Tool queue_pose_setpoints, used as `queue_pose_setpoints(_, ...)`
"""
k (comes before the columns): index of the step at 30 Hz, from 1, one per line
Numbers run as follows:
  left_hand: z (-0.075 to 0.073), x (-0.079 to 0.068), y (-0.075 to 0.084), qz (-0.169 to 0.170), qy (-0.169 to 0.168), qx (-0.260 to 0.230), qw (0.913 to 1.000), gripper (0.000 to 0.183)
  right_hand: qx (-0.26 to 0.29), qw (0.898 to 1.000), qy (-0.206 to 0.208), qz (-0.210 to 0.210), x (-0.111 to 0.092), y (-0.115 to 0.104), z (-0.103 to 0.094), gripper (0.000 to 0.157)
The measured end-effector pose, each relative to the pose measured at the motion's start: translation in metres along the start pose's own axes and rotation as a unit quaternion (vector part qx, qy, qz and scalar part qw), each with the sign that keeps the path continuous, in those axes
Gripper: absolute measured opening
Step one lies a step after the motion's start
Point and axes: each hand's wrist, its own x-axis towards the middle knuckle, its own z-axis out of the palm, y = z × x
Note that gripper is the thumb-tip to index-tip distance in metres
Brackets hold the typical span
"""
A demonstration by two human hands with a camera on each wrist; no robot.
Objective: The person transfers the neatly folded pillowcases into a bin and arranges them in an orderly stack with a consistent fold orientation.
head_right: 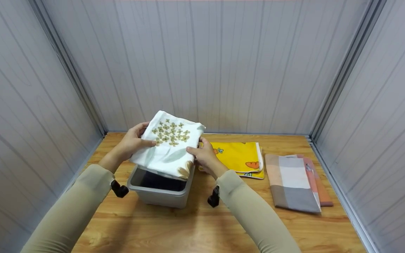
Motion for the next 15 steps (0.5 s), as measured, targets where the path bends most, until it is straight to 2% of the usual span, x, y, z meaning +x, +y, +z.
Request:
queue_pose_setpoints(5, 0.001, -0.009, 0.012, -0.014, -0.01, 0.004, 0.9998, 0.076, -0.009, 1.0, 0.001, 0.001, 0.001, -0.001, 0.0, 0.055)
queue_pose_setpoints(9, 0.002, -0.01, 0.014, -0.009, -0.01, 0.012, 0.9998, 0.074, -0.013, 1.0, 0.003, -0.004, 0.001, -0.005, 0.0, 0.056)
queue_pose_setpoints(15, 0.004, 0.001, -0.002, -0.001, 0.009, 0.009, 0.9999, 0.072, -0.015, 0.999, 0.003, -0.032, 0.0, -0.012, -0.003, 0.051)
